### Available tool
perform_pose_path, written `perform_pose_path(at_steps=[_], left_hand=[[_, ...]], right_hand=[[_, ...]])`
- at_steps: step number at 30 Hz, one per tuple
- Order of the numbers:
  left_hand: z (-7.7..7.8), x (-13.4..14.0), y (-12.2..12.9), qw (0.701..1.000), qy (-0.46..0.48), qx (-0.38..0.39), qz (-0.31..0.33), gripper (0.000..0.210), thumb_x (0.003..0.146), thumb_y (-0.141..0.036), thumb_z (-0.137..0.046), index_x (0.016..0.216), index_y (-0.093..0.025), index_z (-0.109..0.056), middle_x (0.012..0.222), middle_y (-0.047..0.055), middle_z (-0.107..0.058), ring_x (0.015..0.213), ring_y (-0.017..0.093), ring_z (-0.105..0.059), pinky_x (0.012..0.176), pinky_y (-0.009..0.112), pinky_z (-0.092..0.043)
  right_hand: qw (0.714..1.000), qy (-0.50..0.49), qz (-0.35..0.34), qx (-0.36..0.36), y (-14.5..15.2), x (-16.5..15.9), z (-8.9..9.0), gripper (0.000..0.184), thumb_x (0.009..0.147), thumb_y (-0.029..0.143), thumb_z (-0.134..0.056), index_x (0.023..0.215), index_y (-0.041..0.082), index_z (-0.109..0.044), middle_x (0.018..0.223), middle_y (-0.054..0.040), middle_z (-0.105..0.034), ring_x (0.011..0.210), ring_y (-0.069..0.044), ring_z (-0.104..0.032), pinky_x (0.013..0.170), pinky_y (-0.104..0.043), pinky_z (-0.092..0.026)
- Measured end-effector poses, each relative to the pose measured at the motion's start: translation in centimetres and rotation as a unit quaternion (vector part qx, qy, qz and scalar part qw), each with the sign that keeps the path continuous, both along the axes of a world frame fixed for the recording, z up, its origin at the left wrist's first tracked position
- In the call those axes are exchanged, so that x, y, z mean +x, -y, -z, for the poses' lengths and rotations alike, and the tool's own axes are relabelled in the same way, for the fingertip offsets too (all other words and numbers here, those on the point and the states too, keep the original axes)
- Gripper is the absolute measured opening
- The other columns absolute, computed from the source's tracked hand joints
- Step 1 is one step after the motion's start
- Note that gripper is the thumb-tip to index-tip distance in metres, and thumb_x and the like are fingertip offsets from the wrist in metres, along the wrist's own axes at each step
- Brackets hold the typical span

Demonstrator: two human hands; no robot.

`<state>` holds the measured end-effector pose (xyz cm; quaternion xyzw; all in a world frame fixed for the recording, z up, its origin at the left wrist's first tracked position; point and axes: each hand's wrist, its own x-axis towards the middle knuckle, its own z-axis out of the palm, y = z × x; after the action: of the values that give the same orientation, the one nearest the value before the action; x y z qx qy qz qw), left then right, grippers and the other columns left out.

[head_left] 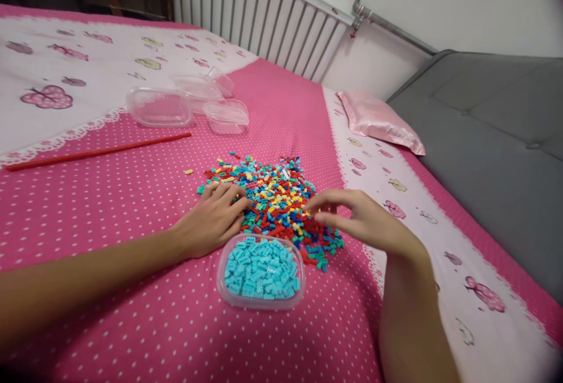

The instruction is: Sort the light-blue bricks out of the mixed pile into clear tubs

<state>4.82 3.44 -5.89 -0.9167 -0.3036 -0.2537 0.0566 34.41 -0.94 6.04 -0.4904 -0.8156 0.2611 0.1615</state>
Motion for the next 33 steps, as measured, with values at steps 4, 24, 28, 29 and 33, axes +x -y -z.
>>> perform_pose_path(at_steps=[4, 24, 28, 29, 33], left_hand=[[0.1, 0.0, -0.1, 1.0, 0.006, -0.013, 0.0, 0.021, 0.1, -0.027, -0.041, 0.107, -0.02, -0.06, 0.111, 0.01, -0.059, 0.106, 0.029, -0.049, 0.092, 0.047, -0.032], [0.1, -0.1, -0.1, 1.0, 0.003, -0.023, -0.002, 0.023, 0.101, -0.029, -0.04, 0.108, -0.019, -0.06, 0.111, 0.01, -0.059, 0.105, 0.029, -0.049, 0.092, 0.047, -0.032], [0.0, 0.0, 0.0, 1.0, 0.011, -0.021, -0.002, 0.022, 0.1, -0.028, -0.042, 0.108, -0.02, -0.061, 0.112, 0.01, -0.059, 0.106, 0.029, -0.049, 0.092, 0.046, -0.032], [0.0, 0.0, 0.0, 1.0, 0.012, -0.022, -0.003, 0.022, 0.1, -0.028, -0.042, 0.108, -0.02, -0.061, 0.112, 0.01, -0.059, 0.106, 0.029, -0.049, 0.093, 0.046, -0.032], [0.1, 0.0, 0.1, 1.0, 0.007, -0.028, -0.007, 0.023, 0.1, -0.029, -0.042, 0.109, -0.02, -0.061, 0.112, 0.01, -0.059, 0.105, 0.029, -0.049, 0.093, 0.046, -0.032]], right_hand=[[0.97, 0.044, 0.212, 0.11, -3.4, 3.1, 3.9, 0.021, 0.091, 0.021, -0.055, 0.1, 0.019, -0.074, 0.1, -0.0081, -0.076, 0.087, -0.021, -0.067, 0.083, -0.035, -0.051], [0.963, 0.08, 0.237, 0.101, -6.1, 4.1, 8.8, 0.025, 0.074, 0.01, -0.064, 0.095, 0.02, -0.075, 0.083, -0.0036, -0.075, 0.079, -0.018, -0.068, 0.078, -0.03, -0.052], [0.965, 0.049, 0.236, 0.101, -5.6, 3.4, 7.3, 0.019, 0.077, 0.015, -0.063, 0.091, 0.018, -0.075, 0.08, -0.0049, -0.074, 0.076, -0.019, -0.067, 0.077, -0.032, -0.053], [0.97, 0.033, 0.224, 0.093, -5.2, 3.0, 6.6, 0.016, 0.08, 0.018, -0.063, 0.09, 0.018, -0.075, 0.081, -0.0056, -0.074, 0.076, -0.019, -0.068, 0.076, -0.032, -0.054], [0.996, -0.031, 0.082, 0.002, -2.5, 0.4, 3.1, 0.013, 0.083, 0.032, -0.071, 0.084, 0.02, -0.075, 0.084, -0.0029, -0.076, 0.078, -0.017, -0.071, 0.076, -0.027, -0.056]])
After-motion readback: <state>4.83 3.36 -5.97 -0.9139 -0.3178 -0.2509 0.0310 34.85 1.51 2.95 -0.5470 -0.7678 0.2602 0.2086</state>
